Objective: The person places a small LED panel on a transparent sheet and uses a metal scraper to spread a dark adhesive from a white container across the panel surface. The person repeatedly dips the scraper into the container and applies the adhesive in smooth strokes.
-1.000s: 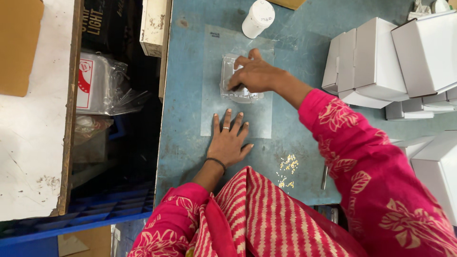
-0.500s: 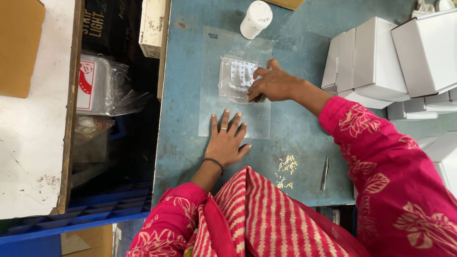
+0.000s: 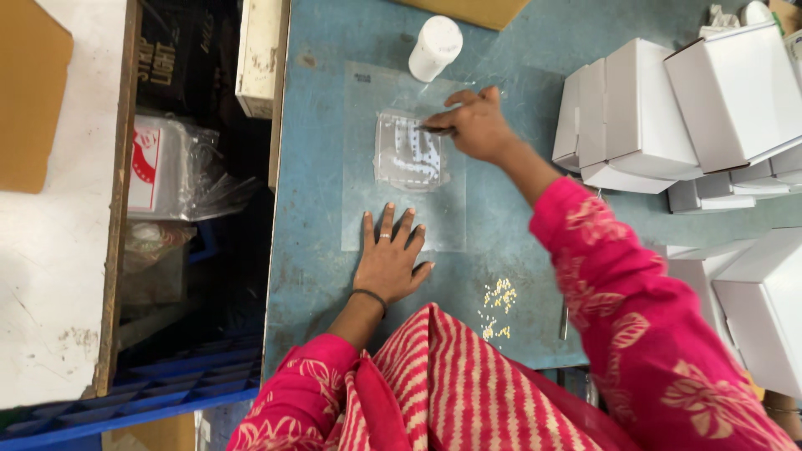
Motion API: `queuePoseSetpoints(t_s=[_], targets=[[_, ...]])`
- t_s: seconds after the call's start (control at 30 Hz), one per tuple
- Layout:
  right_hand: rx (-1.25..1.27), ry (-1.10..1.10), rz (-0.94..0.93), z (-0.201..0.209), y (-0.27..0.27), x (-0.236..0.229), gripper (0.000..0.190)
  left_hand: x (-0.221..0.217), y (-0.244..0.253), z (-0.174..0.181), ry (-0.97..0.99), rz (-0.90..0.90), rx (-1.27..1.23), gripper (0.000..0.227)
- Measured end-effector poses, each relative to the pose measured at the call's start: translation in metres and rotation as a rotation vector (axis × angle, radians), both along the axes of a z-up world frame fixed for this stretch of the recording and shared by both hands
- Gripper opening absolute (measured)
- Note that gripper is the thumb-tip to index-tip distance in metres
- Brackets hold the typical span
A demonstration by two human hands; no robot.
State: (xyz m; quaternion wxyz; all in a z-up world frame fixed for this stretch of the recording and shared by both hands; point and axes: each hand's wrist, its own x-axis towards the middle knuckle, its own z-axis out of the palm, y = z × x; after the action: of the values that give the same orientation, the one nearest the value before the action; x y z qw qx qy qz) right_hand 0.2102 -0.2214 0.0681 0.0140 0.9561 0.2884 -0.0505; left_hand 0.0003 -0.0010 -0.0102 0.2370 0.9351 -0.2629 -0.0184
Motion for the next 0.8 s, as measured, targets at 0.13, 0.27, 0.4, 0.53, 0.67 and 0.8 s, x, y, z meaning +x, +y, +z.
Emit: queuePoseSetpoints(t_s=[0.13, 0.27, 0.4, 0.53, 0.67, 0.8], targets=[[0.035, -0.160, 0.017, -0.032, 0.000, 0.000, 0.037, 0.000, -0.001, 0.002, -0.016, 0.006, -0.009, 0.069], [-0.110, -0.118, 0.120, -0.036, -0.015, -0.005, 0.057, -0.001, 0.000, 0.001, 0.015, 0.002, -0.003, 0.070], [-0.423, 0.140, 0.058, -0.005, -0.006, 0.015, 0.055, 0.001, 0.001, 0.010, 0.006, -0.004, -0.001, 0.070], [-0.179, 0.160, 0.121, 0.014, 0.028, 0.039, 0.035, 0.000, 0.003, 0.013, 0.056, -0.024, 0.051, 0.070], [0.015, 0.036, 0.282, 0.005, 0.074, 0.043, 0.038, 0.001, 0.002, 0.015, 0.061, -0.015, 0.060, 0.071], [-0.218, 0.127, 0.201, 0.009, 0.094, 0.051, 0.042, 0.001, 0.003, 0.015, 0.070, -0.018, 0.053, 0.071]])
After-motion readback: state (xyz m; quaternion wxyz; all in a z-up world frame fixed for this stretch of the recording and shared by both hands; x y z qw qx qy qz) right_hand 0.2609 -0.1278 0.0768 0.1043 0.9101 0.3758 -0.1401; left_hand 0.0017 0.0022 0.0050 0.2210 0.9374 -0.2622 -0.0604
